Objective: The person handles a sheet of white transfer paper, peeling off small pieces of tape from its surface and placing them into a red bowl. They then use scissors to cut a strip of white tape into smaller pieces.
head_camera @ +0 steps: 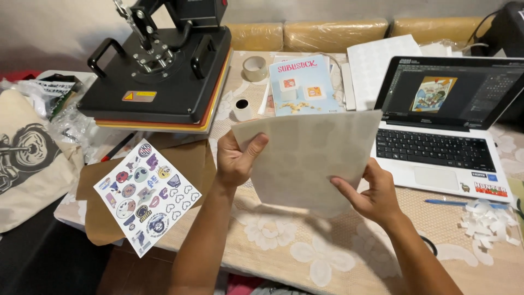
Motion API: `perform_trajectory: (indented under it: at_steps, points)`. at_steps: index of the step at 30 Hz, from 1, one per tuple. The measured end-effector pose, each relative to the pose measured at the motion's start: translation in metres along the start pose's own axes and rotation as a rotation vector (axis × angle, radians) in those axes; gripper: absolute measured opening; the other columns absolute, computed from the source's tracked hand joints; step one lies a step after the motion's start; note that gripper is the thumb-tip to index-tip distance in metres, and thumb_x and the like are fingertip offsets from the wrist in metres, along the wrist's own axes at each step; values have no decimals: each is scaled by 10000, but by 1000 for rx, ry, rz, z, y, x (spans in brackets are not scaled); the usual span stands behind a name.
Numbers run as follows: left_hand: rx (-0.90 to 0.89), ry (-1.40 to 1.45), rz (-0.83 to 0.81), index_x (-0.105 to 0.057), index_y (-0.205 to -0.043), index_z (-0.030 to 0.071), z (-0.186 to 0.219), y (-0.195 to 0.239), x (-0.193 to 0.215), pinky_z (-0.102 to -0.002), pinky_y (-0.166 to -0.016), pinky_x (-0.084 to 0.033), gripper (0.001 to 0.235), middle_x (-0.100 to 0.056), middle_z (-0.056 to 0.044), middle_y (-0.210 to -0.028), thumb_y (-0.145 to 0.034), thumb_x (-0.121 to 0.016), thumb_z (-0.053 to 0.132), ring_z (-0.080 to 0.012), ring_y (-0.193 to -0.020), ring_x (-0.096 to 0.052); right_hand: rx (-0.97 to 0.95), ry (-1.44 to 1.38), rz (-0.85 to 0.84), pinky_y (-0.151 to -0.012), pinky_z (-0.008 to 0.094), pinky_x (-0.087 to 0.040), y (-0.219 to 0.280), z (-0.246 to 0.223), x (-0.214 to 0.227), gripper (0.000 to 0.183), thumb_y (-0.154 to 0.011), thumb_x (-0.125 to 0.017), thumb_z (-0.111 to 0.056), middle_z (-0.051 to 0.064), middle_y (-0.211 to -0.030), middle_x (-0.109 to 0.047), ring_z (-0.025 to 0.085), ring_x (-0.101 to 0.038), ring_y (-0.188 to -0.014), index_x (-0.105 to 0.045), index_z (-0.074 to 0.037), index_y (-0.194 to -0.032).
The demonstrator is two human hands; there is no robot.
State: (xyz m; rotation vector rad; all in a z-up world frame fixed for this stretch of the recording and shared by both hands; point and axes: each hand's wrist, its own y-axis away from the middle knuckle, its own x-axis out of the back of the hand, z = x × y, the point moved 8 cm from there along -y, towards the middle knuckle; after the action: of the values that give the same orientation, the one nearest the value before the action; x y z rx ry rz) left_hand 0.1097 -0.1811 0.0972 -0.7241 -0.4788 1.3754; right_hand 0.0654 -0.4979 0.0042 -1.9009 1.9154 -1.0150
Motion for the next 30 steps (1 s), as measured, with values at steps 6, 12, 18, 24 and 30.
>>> perform_trajectory:
  at_steps: [6, 12, 18, 24, 30]
  points:
    - [119, 130, -27, -769, -1117, 36, 21, -7, -26, -394, -771, -703, 45, -836, -169, -845, -1083, -760, 64, -153, -800, -781, 64, -62, 48, -667, 411, -697, -27, -41, 24, 582, -776, -989, -67, 167, -839, -857, 263, -865, -704, -642, -18, -1240]
    - [207, 75, -14, -788, -1310, 28, -4, 19, -13, -379, -978, -679, 280, -845, -94, -1217, -1087, -783, 198, -266, -1149, -806, 110, -136, 197, -877, 317, -671, -52, -102, 40, 894, -961, -842, -21, 213, -1130, -751, 243, -779, -972, -330, -94, -1691]
    - [125, 81, -56, -795, -1117, 21, -13, 16, -12, -422, -762, -697, 72, -859, -184, -841, -1064, -766, 61, -173, -821, -785, 432, 156, 222, -526, 365, -601, -62, -115, 49, 482, -885, -936, 7, 177, -765, -773, 296, -717, -509, -733, 125, -1306]
    - [65, 11, -115, -801, -1157, -11, 4, 17, -19, -427, -759, -686, 140, -855, -207, -830, -1049, -779, 75, -186, -832, -779, 583, 193, 312, -458, 328, -469, -55, -115, 44, 328, -905, -953, 0, 146, -681, -693, 221, -539, -456, -779, 110, -1160]
    - [-2, -18, -149, -837, -1145, -38, -2, 29, -22, -396, -714, -668, 149, -862, -206, -842, -1018, -793, 27, -154, -854, -729, 625, 269, 336, -500, 339, -485, -43, -107, 45, 395, -867, -1027, -36, 157, -760, -728, 235, -589, -529, -780, 70, -1156]
